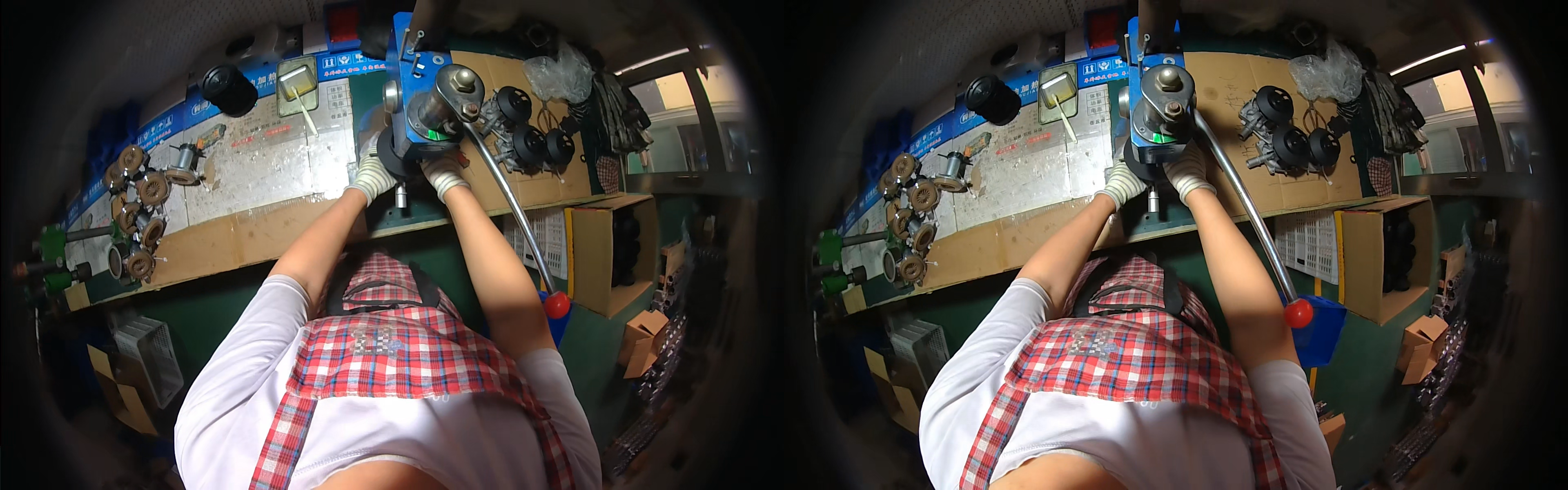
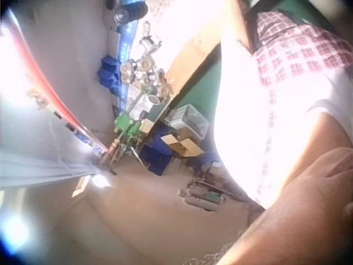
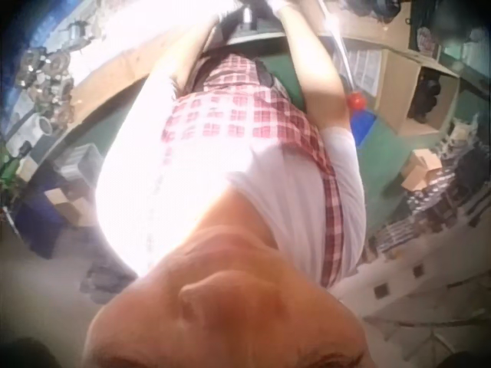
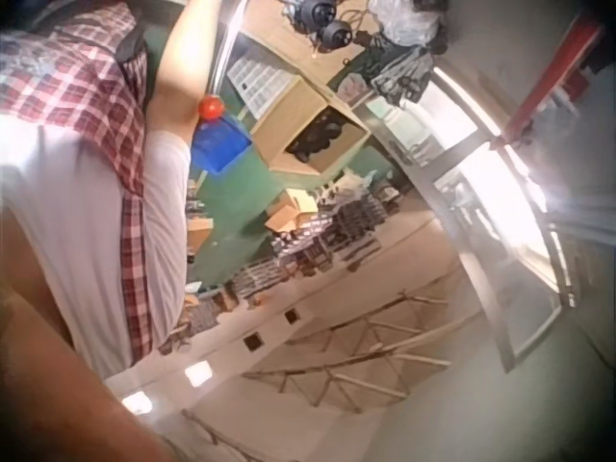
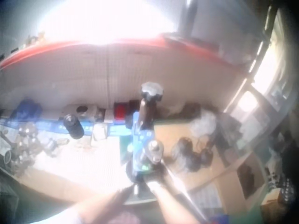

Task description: The person cuts open a cardboard box with a utility knife, then moves to a workbench to assemble metal parts. They repeatedly pick up metal components, place them into a press machine, operate the press, and remove the assembled parts, placing them on the workbench.

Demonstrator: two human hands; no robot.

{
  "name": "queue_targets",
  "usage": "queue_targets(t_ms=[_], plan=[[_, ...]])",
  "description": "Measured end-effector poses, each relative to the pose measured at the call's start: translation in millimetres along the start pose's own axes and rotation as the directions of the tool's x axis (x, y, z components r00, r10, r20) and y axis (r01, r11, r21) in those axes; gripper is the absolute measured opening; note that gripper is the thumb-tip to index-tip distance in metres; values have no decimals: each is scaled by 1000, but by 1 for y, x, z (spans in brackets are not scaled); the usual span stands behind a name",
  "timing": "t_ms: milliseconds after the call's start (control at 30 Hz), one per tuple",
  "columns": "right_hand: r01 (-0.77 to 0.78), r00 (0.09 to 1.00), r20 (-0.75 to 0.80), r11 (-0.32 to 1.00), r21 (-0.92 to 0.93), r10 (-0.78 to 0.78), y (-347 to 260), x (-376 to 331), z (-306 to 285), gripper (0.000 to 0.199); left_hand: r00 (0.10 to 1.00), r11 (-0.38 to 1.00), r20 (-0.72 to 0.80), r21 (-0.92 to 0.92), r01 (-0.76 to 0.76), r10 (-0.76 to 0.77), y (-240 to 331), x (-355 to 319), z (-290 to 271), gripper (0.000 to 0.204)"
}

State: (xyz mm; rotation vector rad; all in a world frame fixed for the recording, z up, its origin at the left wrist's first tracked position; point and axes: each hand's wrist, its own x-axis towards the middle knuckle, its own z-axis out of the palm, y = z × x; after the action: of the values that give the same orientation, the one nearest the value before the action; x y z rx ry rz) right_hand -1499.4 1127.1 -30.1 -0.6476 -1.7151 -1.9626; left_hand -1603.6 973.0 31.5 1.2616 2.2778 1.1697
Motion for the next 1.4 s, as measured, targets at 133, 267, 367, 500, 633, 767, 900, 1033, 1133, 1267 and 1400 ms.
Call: queue_targets(t_ms=[133,267,367,500,633,767,900,1033,1133,1267,1400], plan=[[28,999,-28,999,41,-27,-4,3,-2,41,998,995,-61,95,-1,7,-4,-3,-6,62],[44,999,-29,995,87,-42,-9,-2,-4,44,952,916,251,397,64,-176,-16,-23,-48,129],[48,999,-30,993,110,-45,-13,-6,3,47,993,986,114,-160,54,-36,-10,-18,-78,135],[-558,694,406,-88,825,-594,1,36,1,47,988,990,113,109,93,-106,70,-2,-86,117],[111,411,133,194,975,-902,92,83,20,42,999,989,35,147,9,-14,40,0,-70,95],[-920,199,226,-261,-291,-954,327,96,44,78,997,988,75,155,-26,14,70,9,-68,88],[-978,200,216,-209,-18,-956,424,101,-2,75,997,968,71,251,9,-27,44,5,-73,83],[-946,71,329,41,322,-942,379,61,-19,41,999,977,27,212,-31,26,43,5,-69,81],[-707,337,454,97,701,-825,310,-6,-16,44,984,984,156,165,61,-88,58,9,-78,98],[-750,432,697,201,630,-572,259,-20,-46,32,989,977,133,210,40,-69,56,10,-74,93],[-791,451,668,82,606,-592,255,-21,-44,34,993,979,83,194,63,-80,49,8,-71,94]])
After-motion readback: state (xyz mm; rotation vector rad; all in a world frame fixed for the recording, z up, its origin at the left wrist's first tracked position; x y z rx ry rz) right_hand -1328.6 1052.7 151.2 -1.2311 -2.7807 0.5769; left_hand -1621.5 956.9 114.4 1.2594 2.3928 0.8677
